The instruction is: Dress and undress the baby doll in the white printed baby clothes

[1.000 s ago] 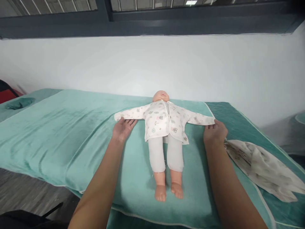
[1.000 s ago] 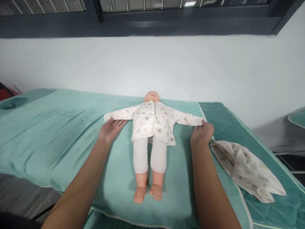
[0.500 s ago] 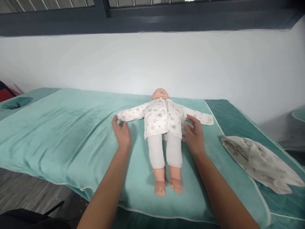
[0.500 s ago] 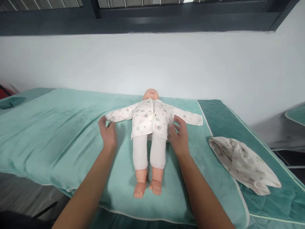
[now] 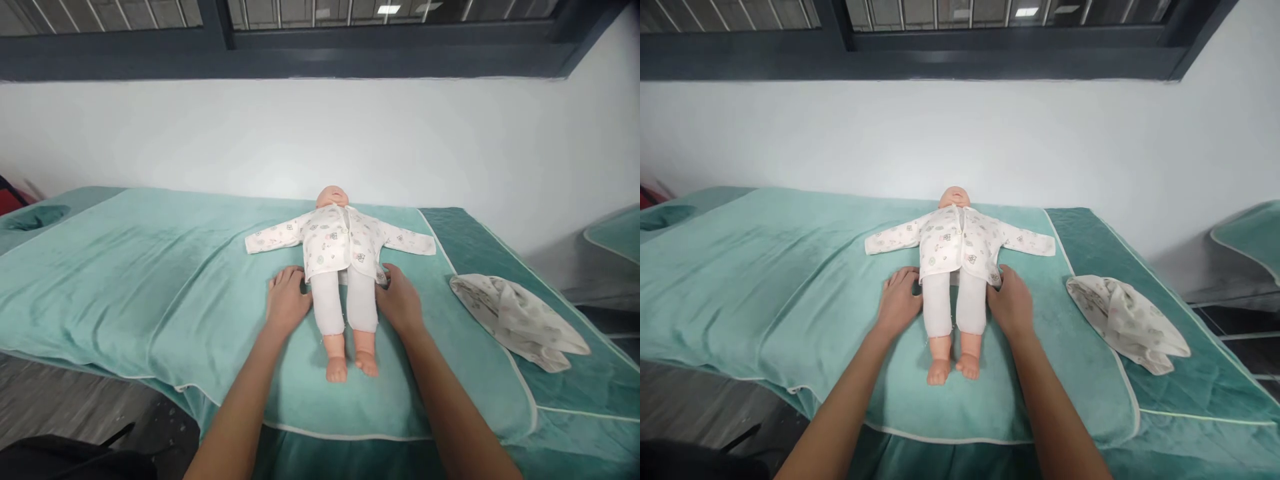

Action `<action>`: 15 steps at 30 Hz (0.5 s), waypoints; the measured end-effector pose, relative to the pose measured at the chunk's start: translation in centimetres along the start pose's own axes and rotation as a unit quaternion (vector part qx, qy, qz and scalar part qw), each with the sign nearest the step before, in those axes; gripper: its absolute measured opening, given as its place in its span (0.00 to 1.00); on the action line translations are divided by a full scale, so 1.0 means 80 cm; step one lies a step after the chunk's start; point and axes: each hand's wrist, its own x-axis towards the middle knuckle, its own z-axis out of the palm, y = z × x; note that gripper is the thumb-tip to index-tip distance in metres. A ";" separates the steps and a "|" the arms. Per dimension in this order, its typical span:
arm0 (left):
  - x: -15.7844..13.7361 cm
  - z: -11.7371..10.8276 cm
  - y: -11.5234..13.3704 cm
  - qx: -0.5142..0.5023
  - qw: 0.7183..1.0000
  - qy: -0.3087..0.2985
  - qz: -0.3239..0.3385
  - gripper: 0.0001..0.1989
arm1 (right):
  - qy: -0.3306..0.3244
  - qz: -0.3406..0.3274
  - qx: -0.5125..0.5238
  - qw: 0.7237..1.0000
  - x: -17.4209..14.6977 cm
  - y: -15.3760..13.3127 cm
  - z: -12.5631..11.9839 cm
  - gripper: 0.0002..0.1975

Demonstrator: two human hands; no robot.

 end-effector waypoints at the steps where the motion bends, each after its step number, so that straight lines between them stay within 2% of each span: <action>1: 0.002 0.002 0.003 0.017 1.000 0.003 -0.006 0.06 | -0.009 0.019 0.000 1.000 0.003 -0.003 0.000 0.21; 3: 0.004 0.004 0.007 0.041 0.999 0.010 -0.015 0.09 | -0.008 0.040 0.020 0.999 0.008 -0.006 -0.002 0.19; 9: -0.010 0.004 0.008 0.045 0.998 0.031 0.019 0.09 | 0.085 0.035 0.126 0.988 0.005 0.004 -0.008 0.17; 13: -0.020 0.003 0.005 0.030 0.998 0.047 -0.010 0.09 | 0.098 0.050 0.131 0.985 0.002 0.010 -0.006 0.17; 15: -0.020 0.003 0.006 0.014 0.997 0.066 -0.026 0.08 | 0.120 0.022 0.118 0.986 0.001 0.008 -0.005 0.18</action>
